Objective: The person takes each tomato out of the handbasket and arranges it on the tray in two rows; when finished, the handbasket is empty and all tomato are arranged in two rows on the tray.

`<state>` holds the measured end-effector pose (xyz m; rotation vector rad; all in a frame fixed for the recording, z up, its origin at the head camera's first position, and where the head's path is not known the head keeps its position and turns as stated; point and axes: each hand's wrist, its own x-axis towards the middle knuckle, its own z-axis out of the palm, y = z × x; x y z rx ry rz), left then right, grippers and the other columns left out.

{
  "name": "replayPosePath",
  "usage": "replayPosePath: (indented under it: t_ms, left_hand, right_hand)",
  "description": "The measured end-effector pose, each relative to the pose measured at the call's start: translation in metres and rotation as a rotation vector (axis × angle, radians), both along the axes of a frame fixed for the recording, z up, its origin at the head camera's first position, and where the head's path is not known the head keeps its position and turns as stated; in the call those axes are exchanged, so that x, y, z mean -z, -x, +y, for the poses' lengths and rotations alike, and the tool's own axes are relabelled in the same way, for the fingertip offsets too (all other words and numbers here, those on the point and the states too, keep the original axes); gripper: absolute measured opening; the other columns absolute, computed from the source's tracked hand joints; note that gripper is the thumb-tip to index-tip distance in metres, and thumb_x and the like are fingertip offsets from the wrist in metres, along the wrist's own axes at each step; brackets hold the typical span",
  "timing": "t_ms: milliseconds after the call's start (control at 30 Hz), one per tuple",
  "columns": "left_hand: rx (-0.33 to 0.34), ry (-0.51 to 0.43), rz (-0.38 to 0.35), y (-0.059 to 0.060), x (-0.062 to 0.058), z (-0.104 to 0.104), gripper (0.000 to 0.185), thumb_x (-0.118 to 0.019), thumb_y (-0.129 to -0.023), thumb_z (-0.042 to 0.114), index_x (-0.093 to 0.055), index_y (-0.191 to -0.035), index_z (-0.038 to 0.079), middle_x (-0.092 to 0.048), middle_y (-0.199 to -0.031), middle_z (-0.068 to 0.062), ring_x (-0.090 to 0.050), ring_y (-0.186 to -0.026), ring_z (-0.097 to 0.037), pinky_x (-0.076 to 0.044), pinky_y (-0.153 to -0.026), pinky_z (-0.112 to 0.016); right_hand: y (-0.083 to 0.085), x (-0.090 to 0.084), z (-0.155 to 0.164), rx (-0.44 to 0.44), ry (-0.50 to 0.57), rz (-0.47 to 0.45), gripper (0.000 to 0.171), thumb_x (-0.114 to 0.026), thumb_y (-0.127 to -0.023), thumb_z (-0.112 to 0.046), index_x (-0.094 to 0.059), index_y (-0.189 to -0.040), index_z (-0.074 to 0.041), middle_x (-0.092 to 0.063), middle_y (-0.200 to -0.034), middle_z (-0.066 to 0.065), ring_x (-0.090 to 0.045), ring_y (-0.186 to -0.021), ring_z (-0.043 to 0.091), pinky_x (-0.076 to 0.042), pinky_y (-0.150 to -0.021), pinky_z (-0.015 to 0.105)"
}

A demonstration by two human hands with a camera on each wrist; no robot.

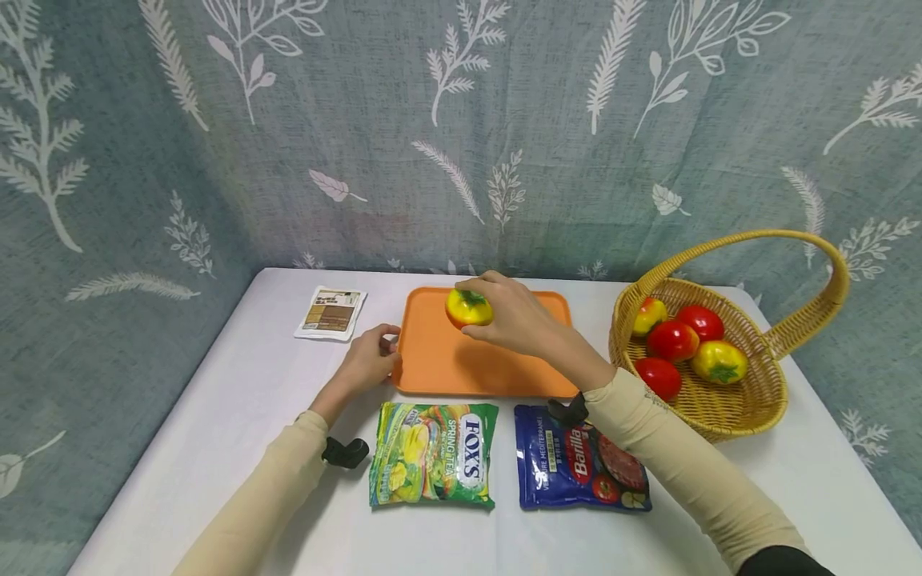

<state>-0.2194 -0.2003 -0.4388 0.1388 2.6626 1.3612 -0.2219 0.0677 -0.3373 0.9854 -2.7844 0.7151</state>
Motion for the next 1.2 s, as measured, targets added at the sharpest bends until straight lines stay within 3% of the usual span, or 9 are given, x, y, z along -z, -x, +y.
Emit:
replayPosePath:
  t_ms: [733,1000,1200]
  left_hand:
    - [-0.003,0.041,0.014,-0.002,0.003,-0.002,0.049,-0.060,-0.088,-0.001,-0.052,-0.136,-0.001,-0.061,-0.098,-0.014,-0.060,-0.077,-0.022,-0.056,-0.056,-0.031]
    - [-0.011,0.023,-0.002,-0.002,0.004,0.000,0.048,-0.060,-0.088,-0.002,-0.052,-0.136,-0.001,-0.060,-0.099,-0.015,-0.060,-0.077,-0.023,-0.057,-0.056,-0.031]
    - [-0.013,0.014,0.005,-0.001,0.002,0.001,0.049,-0.060,-0.088,-0.002,-0.052,-0.136,-0.001,-0.060,-0.099,-0.015,-0.061,-0.079,-0.023,-0.058,-0.056,-0.031]
  right_hand:
    - [0.036,0.029,-0.044,0.020,0.000,-0.029,0.059,-0.081,-0.085,-0.026,-0.059,-0.138,-0.010,-0.058,-0.119,0.010,-0.055,-0.097,0.022,-0.050,-0.082,0.035]
    - [0.049,0.040,-0.053,0.059,-0.012,-0.068,0.060,-0.080,-0.086,-0.026,-0.058,-0.139,-0.010,-0.056,-0.132,0.014,-0.055,-0.118,0.031,-0.049,-0.095,0.043]
    - [0.059,0.049,-0.058,0.064,-0.006,-0.095,0.061,-0.079,-0.086,-0.026,-0.056,-0.140,-0.009,-0.056,-0.131,0.012,-0.054,-0.119,0.029,-0.049,-0.094,0.041]
